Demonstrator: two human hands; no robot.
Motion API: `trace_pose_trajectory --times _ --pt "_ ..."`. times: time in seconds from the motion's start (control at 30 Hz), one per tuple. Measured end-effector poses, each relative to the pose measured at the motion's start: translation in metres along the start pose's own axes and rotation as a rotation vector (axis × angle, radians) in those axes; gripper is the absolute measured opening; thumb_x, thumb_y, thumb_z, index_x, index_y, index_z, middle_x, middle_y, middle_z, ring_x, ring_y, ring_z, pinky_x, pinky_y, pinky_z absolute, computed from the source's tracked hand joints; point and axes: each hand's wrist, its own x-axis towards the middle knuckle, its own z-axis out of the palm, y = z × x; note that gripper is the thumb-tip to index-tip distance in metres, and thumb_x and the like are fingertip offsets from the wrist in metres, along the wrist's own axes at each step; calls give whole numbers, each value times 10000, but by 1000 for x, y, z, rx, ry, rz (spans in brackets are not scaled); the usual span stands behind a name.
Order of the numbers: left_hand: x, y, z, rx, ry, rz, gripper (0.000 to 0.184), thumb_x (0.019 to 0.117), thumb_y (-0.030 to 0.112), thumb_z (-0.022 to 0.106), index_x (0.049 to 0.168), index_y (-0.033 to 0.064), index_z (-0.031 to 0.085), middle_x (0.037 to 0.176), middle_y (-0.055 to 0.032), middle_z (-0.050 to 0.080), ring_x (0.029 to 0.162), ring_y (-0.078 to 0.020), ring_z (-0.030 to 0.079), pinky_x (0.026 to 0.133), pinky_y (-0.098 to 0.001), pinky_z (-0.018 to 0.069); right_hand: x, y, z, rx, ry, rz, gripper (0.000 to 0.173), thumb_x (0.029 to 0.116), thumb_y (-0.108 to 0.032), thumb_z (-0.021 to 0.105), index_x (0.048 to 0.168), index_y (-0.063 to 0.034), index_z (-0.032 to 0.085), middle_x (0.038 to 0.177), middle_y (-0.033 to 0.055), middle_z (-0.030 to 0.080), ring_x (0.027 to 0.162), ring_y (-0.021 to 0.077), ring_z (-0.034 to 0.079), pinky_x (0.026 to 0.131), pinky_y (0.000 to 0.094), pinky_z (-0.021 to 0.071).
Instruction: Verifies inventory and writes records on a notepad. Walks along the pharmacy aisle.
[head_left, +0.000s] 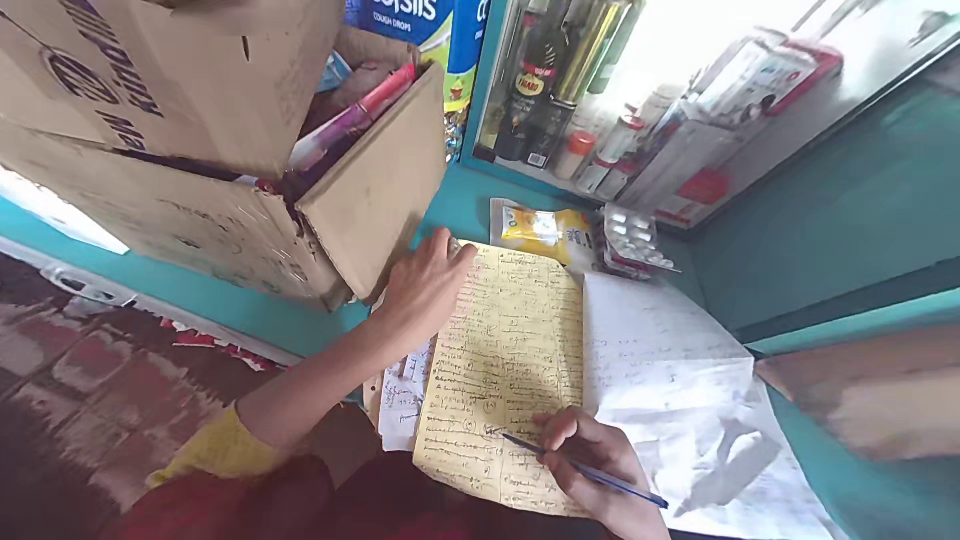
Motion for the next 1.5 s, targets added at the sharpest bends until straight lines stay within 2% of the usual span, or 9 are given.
trace_pose_trajectory --times 0.33,0.5,0.63,0.73,0.87,0.93,1.17,1.43,1.5 --pt "66 -6 6 250 -211 -338 459 861 -107 666 1310 -92 572 1396 -361 455 1298 -533 473 893 -608 515 1 3 -1 -1 -13 -19 78 884 -148 675 953 -160 641 867 -93 681 845 -20 671 903 229 572" --pt "81 8 -12 280 -302 -438 328 883 -83 650 1199 -160 600 1264 -377 550 1199 -527 556 853 -618 502 1 1 -2 -7 -17 -11 75 884 -177 681 946 -161 643 877 -95 686 874 -22 669 933 232 559" --pt "91 22 -15 132 -169 -286 322 898 -82 634 1217 -119 621 1206 -349 616 1150 -525 601 861 -646 500 1 1 -2 19 -33 -13 78 890 -161 678 960 -172 646 883 -110 671 881 -25 661 956 242 553" --pt "115 20 5 11 -125 -79 338 1028 145 576 1308 -40 611 1271 -291 621 1193 -476 604 923 -639 494 2 1 -1 -3 -19 -14 73 886 -174 679 950 -181 647 878 -121 676 878 -31 664 958 239 555" --pt "144 13 30 -76 -308 147 590 1048 300 563 1536 4 413 1575 -230 410 1471 -406 374 1144 -611 344 2 1 0 12 -7 -13 72 883 -171 684 948 -185 655 886 -126 688 902 -24 673 972 247 554" --pt "149 12 39 -91 -353 169 652 1034 319 597 1554 -3 372 1601 -232 370 1485 -402 354 1166 -597 324 2 1 0 17 -5 -14 68 888 -172 683 945 -181 648 882 -122 682 895 -21 670 955 246 560" --pt "141 9 45 -197 -189 60 937 902 358 779 1550 -100 281 1479 -351 409 1353 -503 444 1097 -609 391 2 -1 -1 18 -6 8 80 892 -173 686 964 -194 658 906 -130 691 896 -24 672 908 222 570" --pt "130 19 6 -246 146 111 821 873 337 783 1525 -9 424 1534 -245 409 1422 -437 390 1134 -730 215 2 -1 -2 13 -7 3 88 921 -204 672 1008 -213 662 925 -144 691 929 -30 670 993 249 547" --pt "127 19 -7 -285 313 133 780 867 337 776 1503 6 467 1513 -215 452 1405 -401 424 1141 -689 255 2 -1 -2 27 -12 1 82 935 -219 675 1016 -211 664 918 -144 688 920 -32 667 1005 251 540"
